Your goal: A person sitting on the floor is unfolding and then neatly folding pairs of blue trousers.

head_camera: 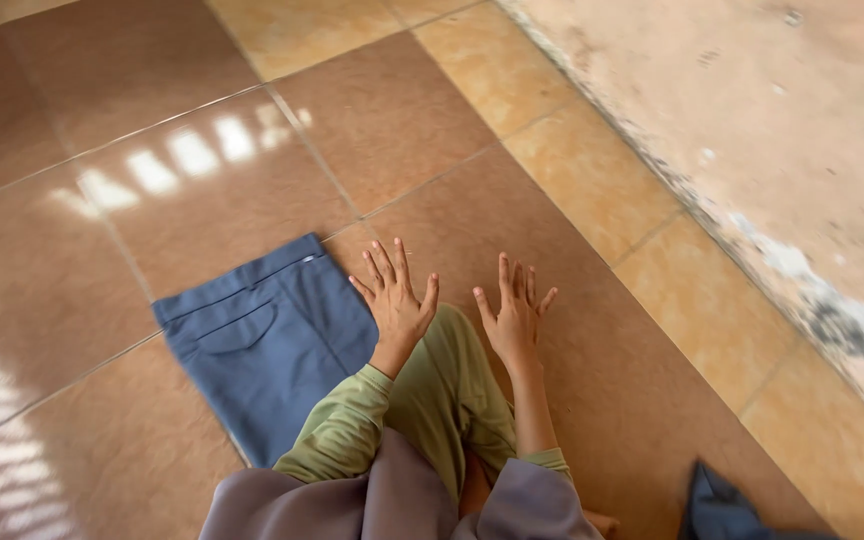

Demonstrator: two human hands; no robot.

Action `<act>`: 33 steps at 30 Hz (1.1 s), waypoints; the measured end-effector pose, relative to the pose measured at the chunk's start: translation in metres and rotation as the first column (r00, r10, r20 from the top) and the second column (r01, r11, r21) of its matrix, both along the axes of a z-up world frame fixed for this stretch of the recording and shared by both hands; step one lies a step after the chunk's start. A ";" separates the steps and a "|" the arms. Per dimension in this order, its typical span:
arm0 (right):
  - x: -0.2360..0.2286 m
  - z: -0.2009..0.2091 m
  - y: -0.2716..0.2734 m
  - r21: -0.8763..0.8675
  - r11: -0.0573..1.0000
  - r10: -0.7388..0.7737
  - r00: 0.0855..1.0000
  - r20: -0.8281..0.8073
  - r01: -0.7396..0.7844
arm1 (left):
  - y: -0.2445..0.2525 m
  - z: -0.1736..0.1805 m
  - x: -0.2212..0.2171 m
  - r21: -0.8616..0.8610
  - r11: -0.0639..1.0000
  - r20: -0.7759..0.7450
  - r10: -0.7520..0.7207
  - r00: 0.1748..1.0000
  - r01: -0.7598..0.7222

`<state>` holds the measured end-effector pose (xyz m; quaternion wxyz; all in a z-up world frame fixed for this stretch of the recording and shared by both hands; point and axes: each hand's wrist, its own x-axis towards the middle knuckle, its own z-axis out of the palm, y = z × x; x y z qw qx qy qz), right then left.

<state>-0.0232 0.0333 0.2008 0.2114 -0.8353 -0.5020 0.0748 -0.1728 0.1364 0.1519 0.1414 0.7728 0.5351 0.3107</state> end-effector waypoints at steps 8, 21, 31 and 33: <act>0.063 -0.006 -0.113 0.017 0.944 -0.330 0.944 -0.004 0.330 | -0.070 -0.010 0.097 -0.071 0.941 -0.001 -0.331 0.944 0.330; 0.092 -0.021 -0.334 0.022 0.598 -0.800 0.595 0.083 0.801 | -0.252 -0.014 0.208 -0.138 0.596 0.091 -0.787 0.610 0.791; 0.030 -0.011 -0.509 0.082 0.100 -0.994 0.103 -0.034 0.992 | -0.454 0.001 0.212 -0.208 0.084 0.125 -0.986 0.112 0.975; 0.011 -0.023 -0.545 0.065 -0.015 -1.000 -0.014 -0.009 0.998 | -0.492 -0.017 0.206 -0.255 -0.031 0.161 -0.987 0.011 0.966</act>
